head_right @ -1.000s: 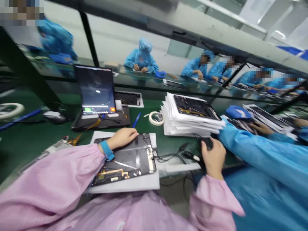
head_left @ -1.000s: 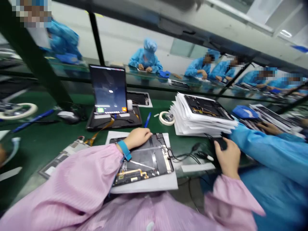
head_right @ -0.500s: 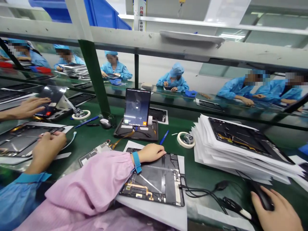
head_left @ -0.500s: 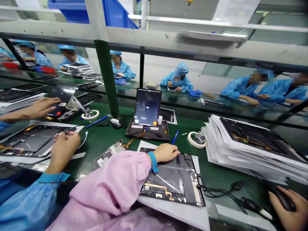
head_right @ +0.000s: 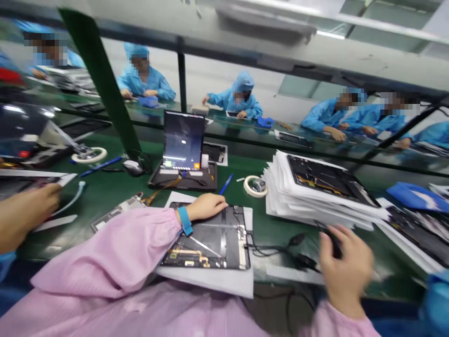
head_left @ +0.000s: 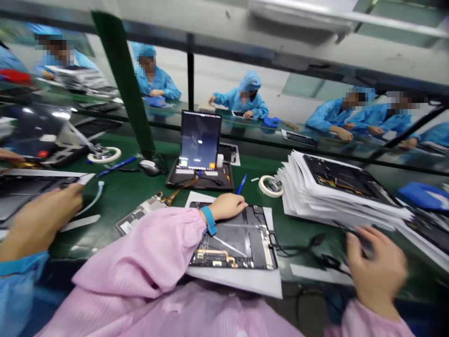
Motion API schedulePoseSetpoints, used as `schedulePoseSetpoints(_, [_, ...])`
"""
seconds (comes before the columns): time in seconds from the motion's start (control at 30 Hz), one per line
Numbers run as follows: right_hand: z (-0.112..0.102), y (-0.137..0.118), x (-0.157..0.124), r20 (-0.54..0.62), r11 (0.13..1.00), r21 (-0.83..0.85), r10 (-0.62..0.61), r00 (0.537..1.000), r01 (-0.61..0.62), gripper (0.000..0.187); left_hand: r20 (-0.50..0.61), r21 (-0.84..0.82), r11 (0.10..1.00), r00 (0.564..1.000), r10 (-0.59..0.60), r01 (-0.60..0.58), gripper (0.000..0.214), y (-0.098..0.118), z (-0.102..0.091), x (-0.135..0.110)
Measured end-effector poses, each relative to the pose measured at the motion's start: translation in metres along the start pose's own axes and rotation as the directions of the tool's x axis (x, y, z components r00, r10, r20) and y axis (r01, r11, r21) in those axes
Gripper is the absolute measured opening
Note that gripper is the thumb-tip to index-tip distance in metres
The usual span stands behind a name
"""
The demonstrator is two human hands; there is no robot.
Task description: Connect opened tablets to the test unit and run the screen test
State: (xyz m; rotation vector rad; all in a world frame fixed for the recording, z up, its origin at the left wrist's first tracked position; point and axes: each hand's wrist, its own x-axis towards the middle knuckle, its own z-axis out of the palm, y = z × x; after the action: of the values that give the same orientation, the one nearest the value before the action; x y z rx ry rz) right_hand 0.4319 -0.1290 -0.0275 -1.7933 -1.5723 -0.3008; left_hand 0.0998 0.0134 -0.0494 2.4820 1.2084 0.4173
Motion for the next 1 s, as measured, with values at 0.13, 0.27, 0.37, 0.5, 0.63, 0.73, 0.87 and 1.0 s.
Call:
schedulePoseSetpoints(0.13, [0.024, -0.088, 0.007, 0.498, 0.968, 0.249, -0.147, 0.854, 0.021, 0.031, 0.002, -0.042, 0.999, 1.0, 0.005, -0.005, 0.035, -0.002, 0.0, -0.001])
schedulePoseSetpoints(0.27, [0.053, -0.106, 0.018, 0.774, 0.951, 0.294, -0.178, 0.608, -0.096, 0.031, 0.019, -0.068, 0.998, 1.0, 0.008, -0.007, 0.036, -0.004, 0.0, -0.002])
schedulePoseSetpoints(0.37, [0.064, -0.095, 0.022, 0.869, 0.928, 0.32, -0.208, 0.449, -0.19, 0.039, 0.033, -0.066, 0.998, 0.999, 0.005, -0.003, 0.038, -0.003, 0.0, -0.002])
schedulePoseSetpoints(0.5, [0.068, -0.081, 0.023, 0.929, 0.86, 0.336, -0.235, 0.286, -0.383, 0.046, 0.058, -0.034, 0.999, 0.998, -0.002, 0.004, 0.04, -0.001, 0.0, -0.002])
schedulePoseSetpoints(0.63, [0.065, -0.081, 0.022, 0.939, 0.822, 0.322, -0.215, 0.267, -0.47, 0.046, 0.052, 0.0, 1.0, 0.999, -0.005, 0.005, 0.04, 0.0, 0.001, -0.002])
schedulePoseSetpoints(0.73, [0.064, -0.085, 0.021, 0.942, 0.815, 0.314, -0.202, 0.268, -0.487, 0.046, 0.05, 0.007, 1.0, 0.999, -0.003, 0.003, 0.038, 0.001, 0.002, -0.002])
schedulePoseSetpoints(0.87, [0.063, -0.079, 0.023, 0.942, 0.822, 0.305, -0.187, 0.277, -0.482, 0.047, 0.045, 0.008, 1.0, 0.999, 0.0, 0.0, 0.039, 0.0, 0.003, -0.002])
schedulePoseSetpoints(1.0, [0.046, -0.062, 0.029, 0.886, 0.813, 0.278, -0.011, 0.464, -0.512, 0.046, 0.044, 0.009, 1.0, 0.999, -0.002, 0.002, 0.039, 0.0, 0.004, -0.001])
